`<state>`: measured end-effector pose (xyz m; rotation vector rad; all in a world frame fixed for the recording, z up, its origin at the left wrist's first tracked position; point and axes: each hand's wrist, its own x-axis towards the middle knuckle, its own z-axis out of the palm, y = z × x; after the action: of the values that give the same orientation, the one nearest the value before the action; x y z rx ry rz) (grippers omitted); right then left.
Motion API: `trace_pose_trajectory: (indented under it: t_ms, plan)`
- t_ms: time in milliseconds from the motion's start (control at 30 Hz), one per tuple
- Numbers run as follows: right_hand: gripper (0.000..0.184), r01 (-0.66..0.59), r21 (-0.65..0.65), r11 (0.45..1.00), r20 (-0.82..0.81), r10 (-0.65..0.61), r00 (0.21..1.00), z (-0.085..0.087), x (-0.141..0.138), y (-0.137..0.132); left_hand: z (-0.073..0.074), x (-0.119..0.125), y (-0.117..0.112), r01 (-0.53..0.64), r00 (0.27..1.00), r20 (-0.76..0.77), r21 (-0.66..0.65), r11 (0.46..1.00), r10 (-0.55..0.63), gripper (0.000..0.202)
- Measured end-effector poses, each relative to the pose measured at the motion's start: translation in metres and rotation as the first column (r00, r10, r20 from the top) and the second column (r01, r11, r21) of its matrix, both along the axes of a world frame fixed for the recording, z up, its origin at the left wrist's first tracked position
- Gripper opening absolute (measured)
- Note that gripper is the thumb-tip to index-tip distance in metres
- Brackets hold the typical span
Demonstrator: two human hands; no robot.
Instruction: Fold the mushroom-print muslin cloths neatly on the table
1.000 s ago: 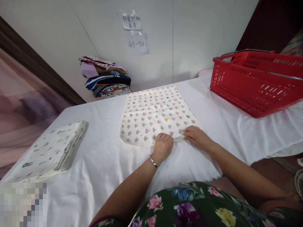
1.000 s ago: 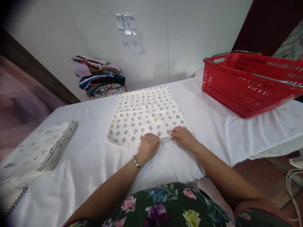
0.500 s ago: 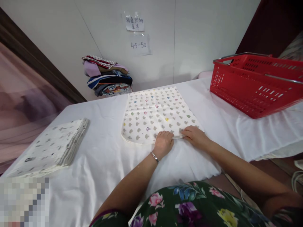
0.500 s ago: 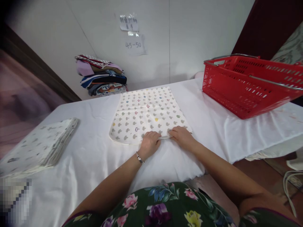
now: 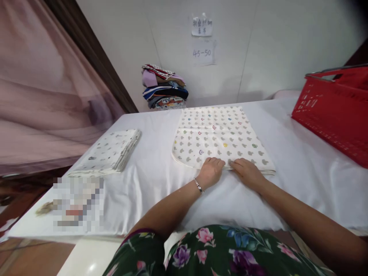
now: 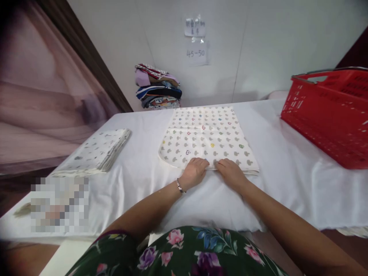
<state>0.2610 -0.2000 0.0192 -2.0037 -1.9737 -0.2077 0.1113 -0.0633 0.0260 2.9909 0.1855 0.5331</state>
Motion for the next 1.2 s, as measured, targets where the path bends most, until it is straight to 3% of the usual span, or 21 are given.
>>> trace_pose_trajectory:
  t_ms: [233, 333, 433, 667, 867, 1000, 1200]
  plan:
    - [0.024, 0.011, 0.055, 0.998, -0.089, -0.006, 0.996, -0.006, 0.004, -0.002, 0.009, -0.057, 0.06, -0.019, 1.0, -0.016, -0.042, 0.999, 0.018, 0.015]
    - [0.024, 0.017, 0.052, 0.999, -0.108, -0.012, 0.994, -0.006, 0.004, -0.001, 0.005, -0.075, 0.073, -0.047, 0.999, 0.006, -0.074, 0.996, 0.048, 0.018]
    - [0.024, 0.019, 0.049, 0.999, -0.11, -0.014, 0.994, -0.007, 0.005, -0.002, 0.001, -0.078, 0.075, -0.088, 0.995, 0.04, -0.052, 0.995, 0.09, 0.02]
    - [0.024, 0.045, 0.039, 0.998, -0.158, -0.038, 0.987, -0.003, 0.003, -0.003, 0.005, -0.059, 0.072, -0.195, 0.974, 0.123, 0.022, 0.981, 0.191, 0.017]
    - [0.024, 0.045, 0.048, 0.998, -0.178, -0.036, 0.983, -0.008, 0.007, -0.002, 0.003, -0.063, 0.06, -0.015, 0.996, 0.087, 0.026, 1.0, 0.013, 0.021]
    - [0.024, 0.046, 0.051, 0.998, -0.199, -0.035, 0.979, -0.009, 0.008, -0.002, 0.004, -0.066, 0.056, -0.007, 1.0, -0.017, 0.057, 0.998, 0.008, 0.016]
    - [0.023, 0.059, 0.037, 0.998, -0.202, -0.05, 0.978, -0.007, 0.006, -0.002, 0.009, -0.055, 0.056, 0.02, 0.999, -0.034, 0.246, 0.969, -0.012, 0.025]
